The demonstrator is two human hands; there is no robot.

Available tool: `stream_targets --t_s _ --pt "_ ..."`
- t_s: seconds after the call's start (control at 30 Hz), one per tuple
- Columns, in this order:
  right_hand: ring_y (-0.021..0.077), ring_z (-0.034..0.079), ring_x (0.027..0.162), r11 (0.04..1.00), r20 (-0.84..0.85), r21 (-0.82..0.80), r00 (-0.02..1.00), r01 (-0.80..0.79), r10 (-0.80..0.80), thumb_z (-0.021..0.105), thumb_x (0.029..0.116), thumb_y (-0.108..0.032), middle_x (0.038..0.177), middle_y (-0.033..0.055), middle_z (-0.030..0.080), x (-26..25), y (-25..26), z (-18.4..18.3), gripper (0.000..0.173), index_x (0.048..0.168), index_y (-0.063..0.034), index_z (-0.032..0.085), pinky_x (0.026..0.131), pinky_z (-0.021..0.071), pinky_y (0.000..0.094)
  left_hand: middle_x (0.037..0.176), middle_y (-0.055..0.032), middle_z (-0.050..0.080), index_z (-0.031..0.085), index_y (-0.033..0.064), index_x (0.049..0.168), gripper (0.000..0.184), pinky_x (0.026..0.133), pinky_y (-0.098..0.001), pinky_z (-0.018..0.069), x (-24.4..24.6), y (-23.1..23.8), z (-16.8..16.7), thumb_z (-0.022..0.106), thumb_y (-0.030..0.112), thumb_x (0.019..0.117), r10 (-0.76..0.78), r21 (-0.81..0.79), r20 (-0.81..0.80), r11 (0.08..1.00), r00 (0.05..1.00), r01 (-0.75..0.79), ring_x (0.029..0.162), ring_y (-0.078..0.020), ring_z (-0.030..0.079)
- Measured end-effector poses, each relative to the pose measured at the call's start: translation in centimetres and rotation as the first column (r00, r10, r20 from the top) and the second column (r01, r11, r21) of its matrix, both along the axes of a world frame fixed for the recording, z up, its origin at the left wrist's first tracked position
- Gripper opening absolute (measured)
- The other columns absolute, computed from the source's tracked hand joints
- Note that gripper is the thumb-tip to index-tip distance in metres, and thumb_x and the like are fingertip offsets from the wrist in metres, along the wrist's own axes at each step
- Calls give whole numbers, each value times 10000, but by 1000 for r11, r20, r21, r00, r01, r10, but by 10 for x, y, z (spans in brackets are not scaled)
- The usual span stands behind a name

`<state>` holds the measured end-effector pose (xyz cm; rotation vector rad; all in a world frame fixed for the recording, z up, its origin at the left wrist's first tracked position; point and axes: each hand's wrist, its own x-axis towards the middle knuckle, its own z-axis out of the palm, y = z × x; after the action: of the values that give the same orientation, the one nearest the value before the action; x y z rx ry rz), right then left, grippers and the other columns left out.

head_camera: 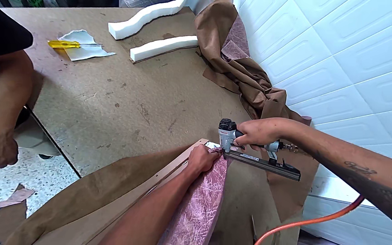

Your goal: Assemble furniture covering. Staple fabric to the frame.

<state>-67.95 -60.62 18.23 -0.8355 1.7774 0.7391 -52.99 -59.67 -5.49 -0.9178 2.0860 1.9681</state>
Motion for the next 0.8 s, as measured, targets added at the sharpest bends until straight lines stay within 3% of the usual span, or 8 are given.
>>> stream_targets --t_s 0.2,0.37,0.53,0.6,0.63,0.67,0.73,0.8 --pt "176 627 489 999 78 24 997 -29 27 546 1052 -446 680 76 651 20 1 10 382 1055 -65 569 508 571 344 667 -42 650 656 161 674 481 627 -546 538 2 -1 0 630 604 861 -21 -23 -21 1000 1000 20 689 -240 673" --pt "172 633 494 999 135 19 990 -46 43 541 1058 -434 675 69 656 38 5 18 362 1049 -72 562 510 570 344 716 -59 671 674 160 723 462 654 -559 545 1 0 0 602 589 879 -37 -58 -8 998 999 37 749 -259 691" --pt "166 631 504 999 206 20 978 -48 43 530 1062 -436 698 62 652 65 10 26 353 1061 -83 552 522 572 337 904 -85 736 730 155 891 276 729 -572 578 7 3 4 677 422 847 -72 -202 -24 977 997 65 892 -280 722" --pt "150 629 504 998 232 6 971 -60 57 532 1061 -440 725 48 671 74 12 32 345 1078 -96 553 519 566 321 1100 -148 723 716 80 1062 278 895 -581 543 19 -10 44 673 329 947 -165 -109 107 978 981 177 1076 -329 691" --pt "146 630 508 998 235 -16 970 -58 60 536 1060 -438 737 40 677 78 15 37 332 1090 -108 565 525 570 322 1138 -158 715 713 68 1100 289 929 -583 529 21 -14 53 647 324 981 -183 -72 132 978 974 194 1113 -336 678" --pt "146 631 506 997 232 -62 971 -42 55 548 1055 -433 719 34 673 80 21 44 311 1097 -125 574 523 574 328 1086 -158 726 728 73 1057 305 897 -593 537 20 -12 45 633 353 978 -152 -75 97 984 984 160 1068 -338 691" --pt "159 633 505 981 188 -190 982 43 -7 559 1045 -436 678 30 655 79 46 62 280 1112 -166 591 521 586 350 827 -102 716 718 130 823 428 710 -588 562 9 -3 10 619 538 906 -43 -114 -32 993 999 39 830 -294 710" --pt "168 641 522 929 81 -334 987 157 -138 546 1030 -506 663 25 657 72 90 74 330 1064 -185 614 531 585 364 743 -76 692 706 146 751 513 686 -586 562 0 -8 1 644 644 859 -30 -36 -38 999 999 29 755 -270 699"
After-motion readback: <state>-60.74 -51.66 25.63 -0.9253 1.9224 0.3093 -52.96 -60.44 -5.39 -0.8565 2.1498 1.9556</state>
